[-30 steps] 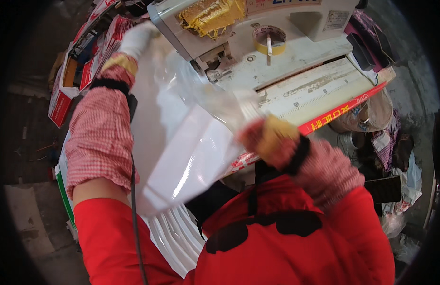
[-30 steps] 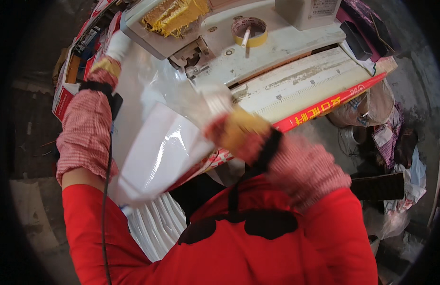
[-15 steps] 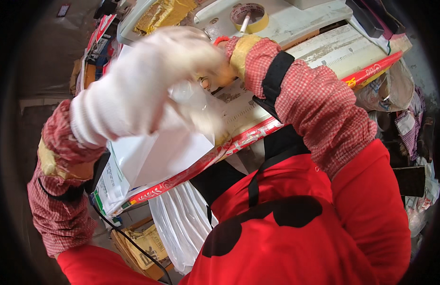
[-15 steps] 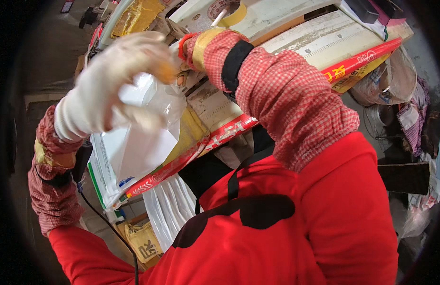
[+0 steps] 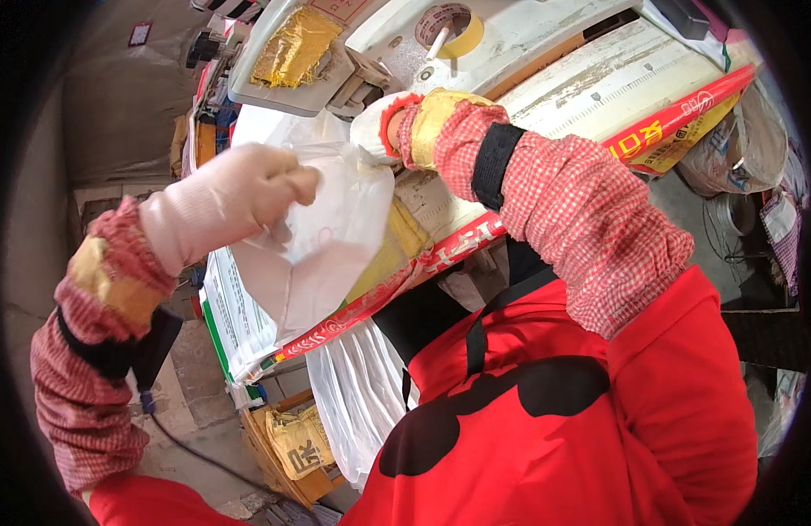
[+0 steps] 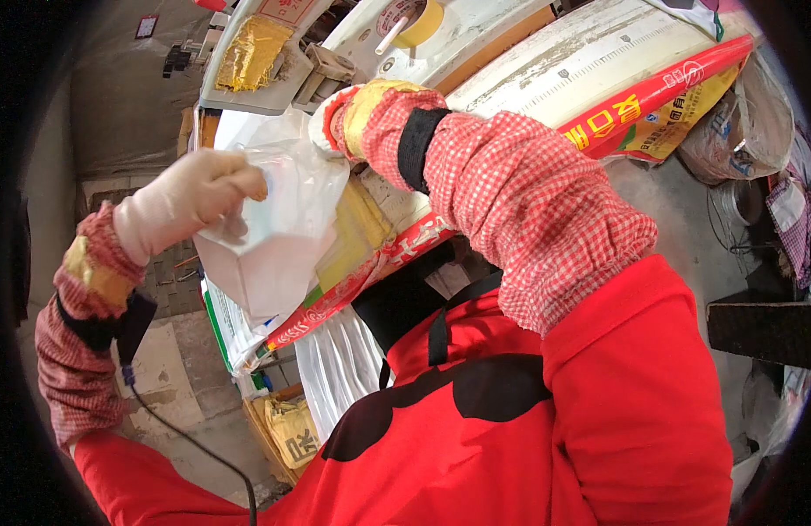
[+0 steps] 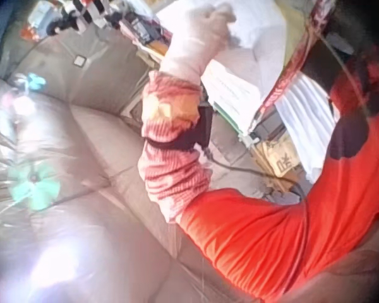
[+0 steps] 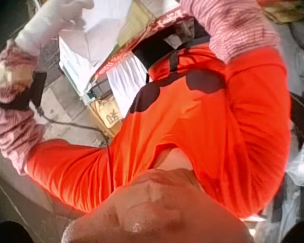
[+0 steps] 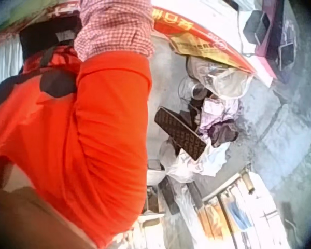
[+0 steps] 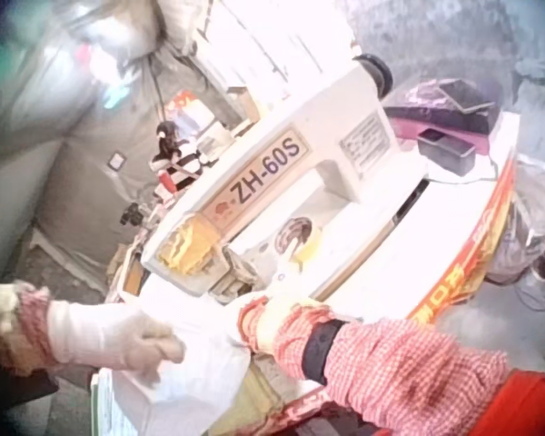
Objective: Sealing the edges of large plastic fertilizer bags using an industrial ultrasonic sealing machine.
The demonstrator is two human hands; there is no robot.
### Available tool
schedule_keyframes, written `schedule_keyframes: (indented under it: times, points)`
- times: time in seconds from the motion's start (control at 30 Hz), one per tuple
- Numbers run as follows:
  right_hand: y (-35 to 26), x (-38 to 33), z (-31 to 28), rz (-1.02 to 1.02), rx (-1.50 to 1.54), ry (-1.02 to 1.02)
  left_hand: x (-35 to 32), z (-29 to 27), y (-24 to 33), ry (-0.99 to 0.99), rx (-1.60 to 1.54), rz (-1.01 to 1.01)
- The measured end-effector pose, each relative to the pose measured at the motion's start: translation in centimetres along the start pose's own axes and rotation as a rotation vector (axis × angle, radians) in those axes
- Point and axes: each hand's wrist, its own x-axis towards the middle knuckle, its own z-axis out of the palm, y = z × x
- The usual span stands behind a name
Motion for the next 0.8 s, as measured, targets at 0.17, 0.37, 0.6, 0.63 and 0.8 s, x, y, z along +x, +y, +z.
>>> schedule_keyframes:
  times: [0.17, 0.37, 0.6, 0.63, 0.8]
  points:
    - [-3.3, -1.0, 0.5, 0.134, -0.169, 0.05, -5.1, 4.4, 3.6, -0.868, 0.363, -0.235]
    - [-9.7, -5.3, 5.3, -0.246, 0.533, 0.101, -1.8, 9.0, 8.1, -0.364, 0.353, 0.495]
    - [-10.1, -9.7, 0.5, 0.005, 0.534, 0.414, -1.3, 8.7, 5.8, -0.234, -0.033, 0.36]
    - [-8.8, -9.9, -0.7, 0.189, 0.561, 0.48, -1.7, 8.9, 5.8, -0.187, -0.051, 0.372]
    - [-7.1, -8.9, -1.0, 0.538, 0.502, 0.316, -2.1, 10.2, 6.4, -0.215, 0.034, 0.384]
